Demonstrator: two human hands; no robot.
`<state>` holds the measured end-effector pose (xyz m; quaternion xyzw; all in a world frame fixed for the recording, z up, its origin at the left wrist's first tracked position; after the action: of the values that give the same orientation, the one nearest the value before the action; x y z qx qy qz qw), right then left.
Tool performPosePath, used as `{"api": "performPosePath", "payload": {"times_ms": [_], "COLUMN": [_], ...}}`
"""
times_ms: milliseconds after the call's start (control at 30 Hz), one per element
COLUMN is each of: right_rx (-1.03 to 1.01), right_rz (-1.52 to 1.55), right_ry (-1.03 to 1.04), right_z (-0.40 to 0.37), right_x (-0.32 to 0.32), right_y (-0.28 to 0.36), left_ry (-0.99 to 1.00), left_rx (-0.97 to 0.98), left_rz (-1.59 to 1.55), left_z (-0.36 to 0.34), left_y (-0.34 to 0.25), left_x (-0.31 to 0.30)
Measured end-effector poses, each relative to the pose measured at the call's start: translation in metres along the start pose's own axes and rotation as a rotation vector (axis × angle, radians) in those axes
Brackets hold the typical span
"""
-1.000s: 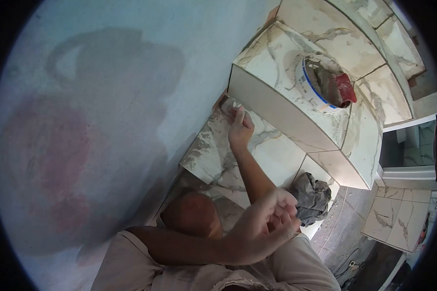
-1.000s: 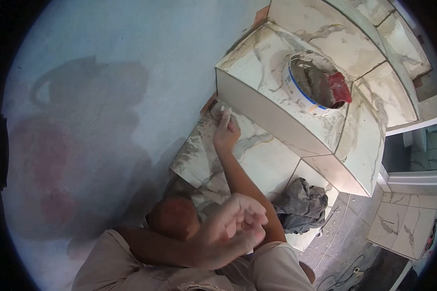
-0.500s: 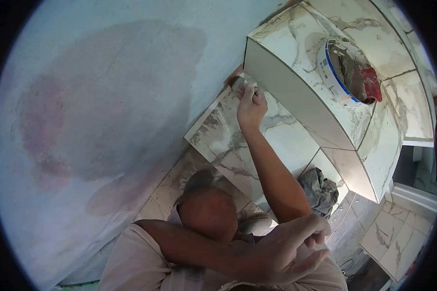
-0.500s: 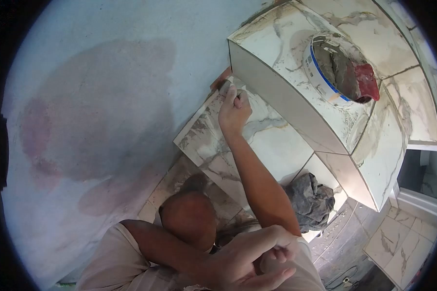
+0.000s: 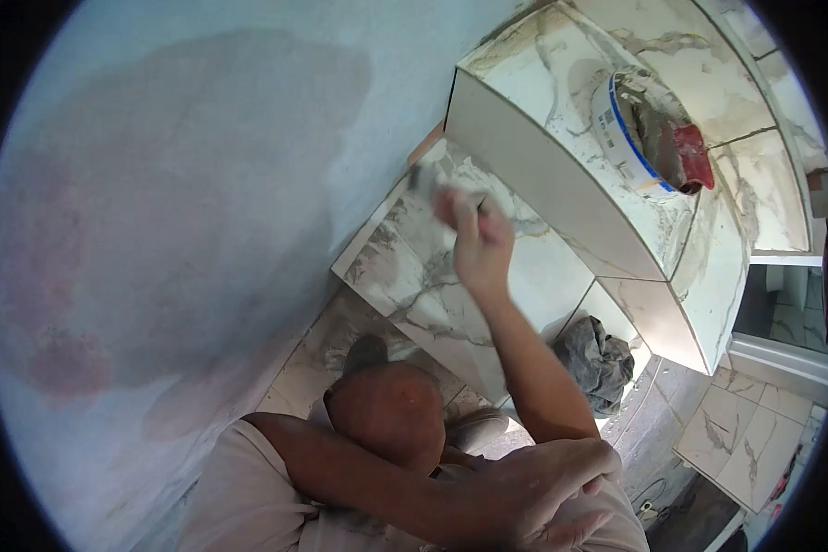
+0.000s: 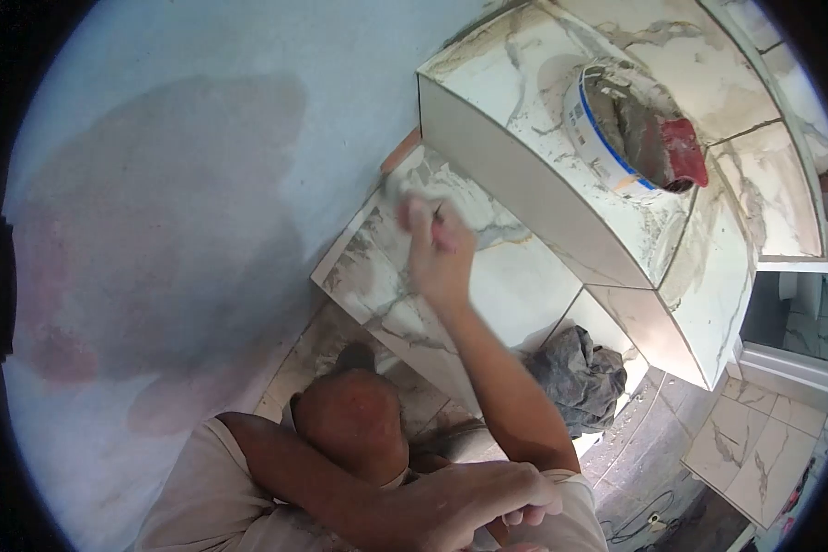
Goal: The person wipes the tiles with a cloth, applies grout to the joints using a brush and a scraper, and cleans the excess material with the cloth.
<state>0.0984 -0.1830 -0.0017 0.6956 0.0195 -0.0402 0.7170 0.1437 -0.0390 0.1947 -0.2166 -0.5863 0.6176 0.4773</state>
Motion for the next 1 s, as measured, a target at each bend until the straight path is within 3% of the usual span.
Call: {"api": "performPosePath", "payload": {"times_ms": [100,200,267,300,367,400,467,500,600,633,700,733,800,867,933,1000], "right_rx": [-0.038,-0.050,0.181,0.179,0.081,0.076,-0.333,-0.190,-0.193,-0.180,-0.111,-0.099,0.351,0.173,0.098,0.091], "right_rz": [0.003,-0.155,-0.080,-0.081,-0.125,-0.133,-0.586,-0.605,-0.790,-0.793,-1.169,-1.170,-1.108,-0.935,-0.887,-0.904], "right_ry": [-0.134,-0.264,-0.080,-0.100,0.136,0.123,0.159,0.254,0.237,0.214,0.287,0.282,0.151,0.252,0.382,0.413], "right_z": [0.061,0.061,0.037,0.024,0.010,0.018,0.034,0.052,0.068,0.060,0.026,0.014,-0.002,0.000,0.029,0.045], "right_x": [-0.008,0.006,0.026,0.022,0.023,0.015,0.009,0.009,0.003,-0.007,-0.024,-0.032,-0.069,-0.043,0.001,-0.006], "right_y": [-0.028,-0.055,-0.048,-0.042,-0.026,-0.018,0.016,0.001,-0.019,-0.018,-0.017,-0.005,0.006,0.001,0.004,-0.023], "left_ry": [0.011,0.016,0.032,0.037,0.066,-0.024,-0.094,-0.076,-0.006,0.016,0.068,0.101,0.101,0.108,0.137,0.191], "left_rx": [0.003,0.001,0.009,-0.016,-0.039,0.021,0.073,0.065,0.035,0.020,0.010,0.009,0.045,0.082,0.067,0.048], "left_rz": [-0.001,-0.035,-0.049,-0.055,-0.060,0.029,0.103,0.058,-0.010,-0.026,-0.076,-0.117,-0.120,-0.123,-0.103,-0.071], "left_z": [-0.003,-0.009,-0.010,-0.011,-0.013,-0.011,-0.011,-0.009,-0.010,-0.011,-0.015,-0.017,-0.019,-0.016,-0.010,-0.010], "left_y": [0.024,0.028,0.023,0.022,0.017,0.008,0.002,0.003,0.007,0.009,0.010,0.011,0.014,0.013,0.013,0.014], "left_x": [0.015,0.016,0.009,0.006,0.004,0.001,-0.003,-0.003,-0.001,-0.002,-0.010,-0.013,-0.017,-0.017,-0.015,-0.014]}}
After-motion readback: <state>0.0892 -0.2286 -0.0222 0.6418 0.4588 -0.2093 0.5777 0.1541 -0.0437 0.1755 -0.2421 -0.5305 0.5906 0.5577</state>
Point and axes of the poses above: each hand's wrist, its own z-axis towards the middle knuckle, its own x-axis out of the palm, y = z × x, the point moved 6 cm from there along z, towards the middle knuckle, and after that the axes turned 8 degrees about y, right-handed, at the moved point
